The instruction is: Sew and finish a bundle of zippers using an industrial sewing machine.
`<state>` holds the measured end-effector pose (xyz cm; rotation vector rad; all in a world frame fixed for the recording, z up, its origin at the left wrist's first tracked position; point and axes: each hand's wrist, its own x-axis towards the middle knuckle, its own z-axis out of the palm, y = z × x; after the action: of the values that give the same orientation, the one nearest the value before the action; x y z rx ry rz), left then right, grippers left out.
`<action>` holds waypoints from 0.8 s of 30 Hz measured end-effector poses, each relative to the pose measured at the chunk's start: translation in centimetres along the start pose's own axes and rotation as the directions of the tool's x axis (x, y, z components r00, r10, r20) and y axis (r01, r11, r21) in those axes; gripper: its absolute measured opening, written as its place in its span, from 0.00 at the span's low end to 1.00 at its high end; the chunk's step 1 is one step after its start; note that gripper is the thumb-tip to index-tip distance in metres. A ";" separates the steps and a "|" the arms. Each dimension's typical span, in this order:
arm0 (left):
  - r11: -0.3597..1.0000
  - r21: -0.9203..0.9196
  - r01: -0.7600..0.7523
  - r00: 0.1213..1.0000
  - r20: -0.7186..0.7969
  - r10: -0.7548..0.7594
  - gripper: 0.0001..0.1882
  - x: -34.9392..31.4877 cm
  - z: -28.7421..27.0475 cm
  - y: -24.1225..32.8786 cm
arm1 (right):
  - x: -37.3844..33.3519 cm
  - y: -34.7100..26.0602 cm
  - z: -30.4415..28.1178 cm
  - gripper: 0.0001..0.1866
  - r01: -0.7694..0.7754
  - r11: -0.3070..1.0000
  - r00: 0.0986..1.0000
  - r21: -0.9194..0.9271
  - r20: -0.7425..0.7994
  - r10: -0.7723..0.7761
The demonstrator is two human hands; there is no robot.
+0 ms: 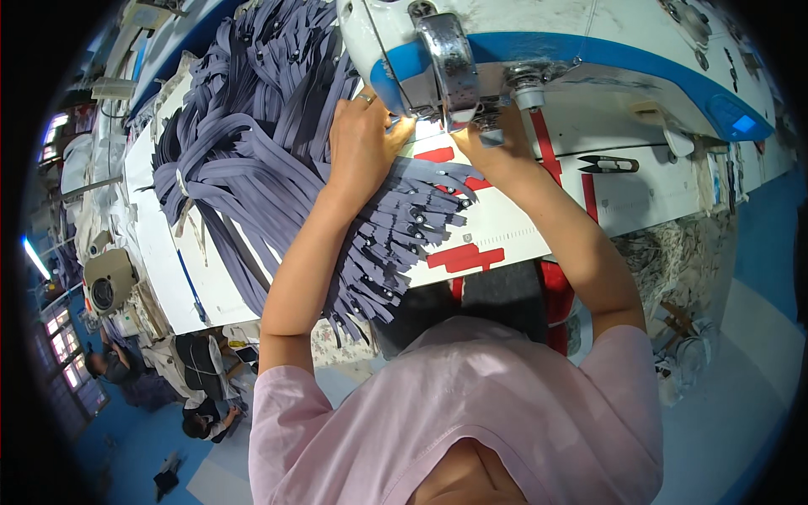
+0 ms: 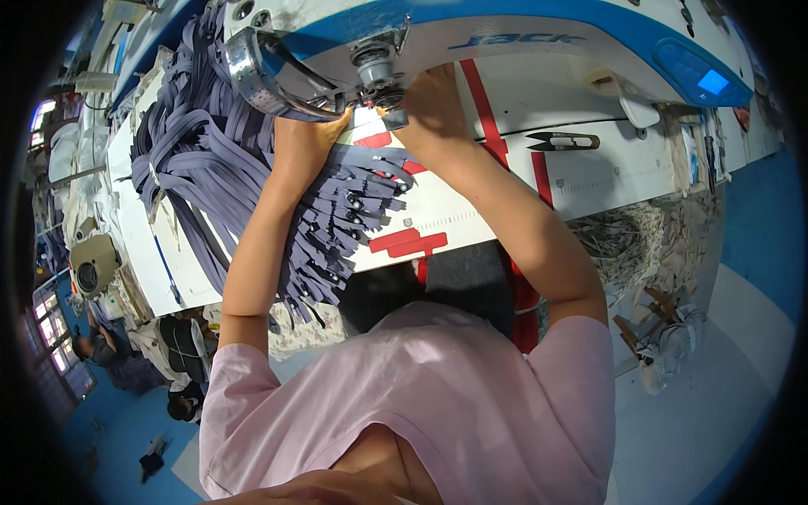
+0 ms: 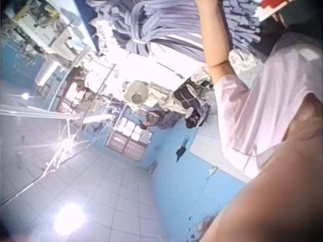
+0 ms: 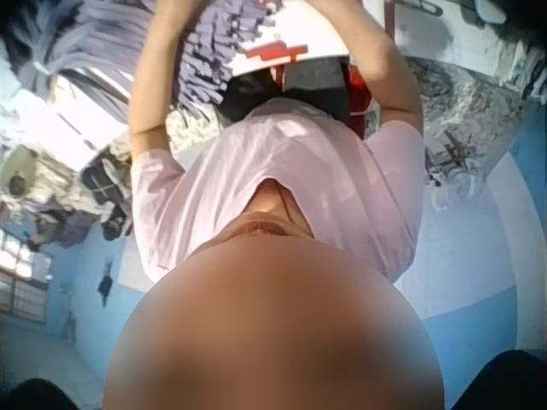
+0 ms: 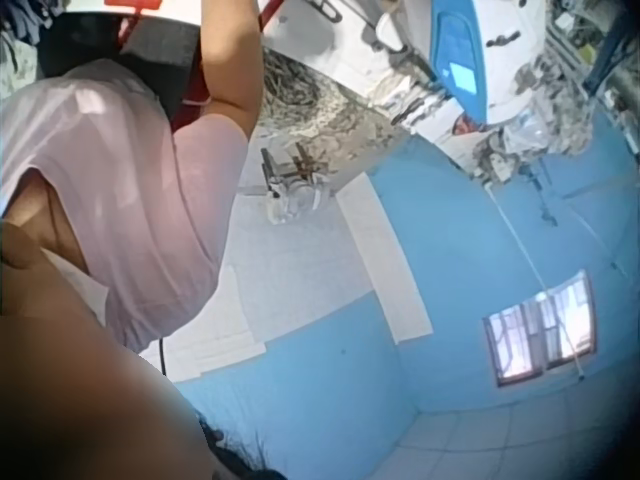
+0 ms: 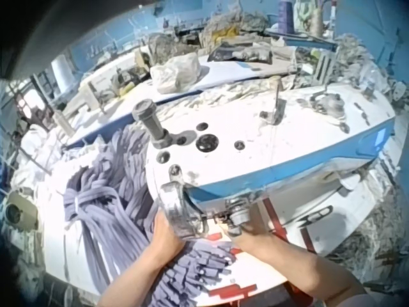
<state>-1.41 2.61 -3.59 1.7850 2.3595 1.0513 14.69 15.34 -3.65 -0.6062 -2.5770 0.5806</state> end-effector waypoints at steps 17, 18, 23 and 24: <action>0.998 0.056 0.003 1.000 0.006 -0.003 0.13 0.0 0.3 -0.4 | 0.4 0.2 0.6 0.16 0.082 0.982 0.979 0.173 -0.199 -0.046; 0.998 0.059 -0.003 1.000 0.001 0.003 0.13 0.0 0.3 -0.4 | 0.4 0.3 0.8 0.16 0.081 0.982 0.979 0.173 -0.199 -0.046; 0.999 0.048 -0.001 1.000 0.007 0.001 0.13 0.1 0.1 0.2 | 0.4 0.7 1.3 0.16 0.086 0.985 0.976 0.149 -0.212 -0.053; 0.999 0.051 -0.015 1.000 -0.005 0.016 0.13 0.1 0.1 0.2 | 0.3 0.6 1.2 0.16 0.085 0.984 0.976 0.155 -0.213 -0.051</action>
<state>-1.21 2.74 -3.49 1.8222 2.4015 1.0079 14.04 15.64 -4.82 -0.4931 -2.3174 0.6601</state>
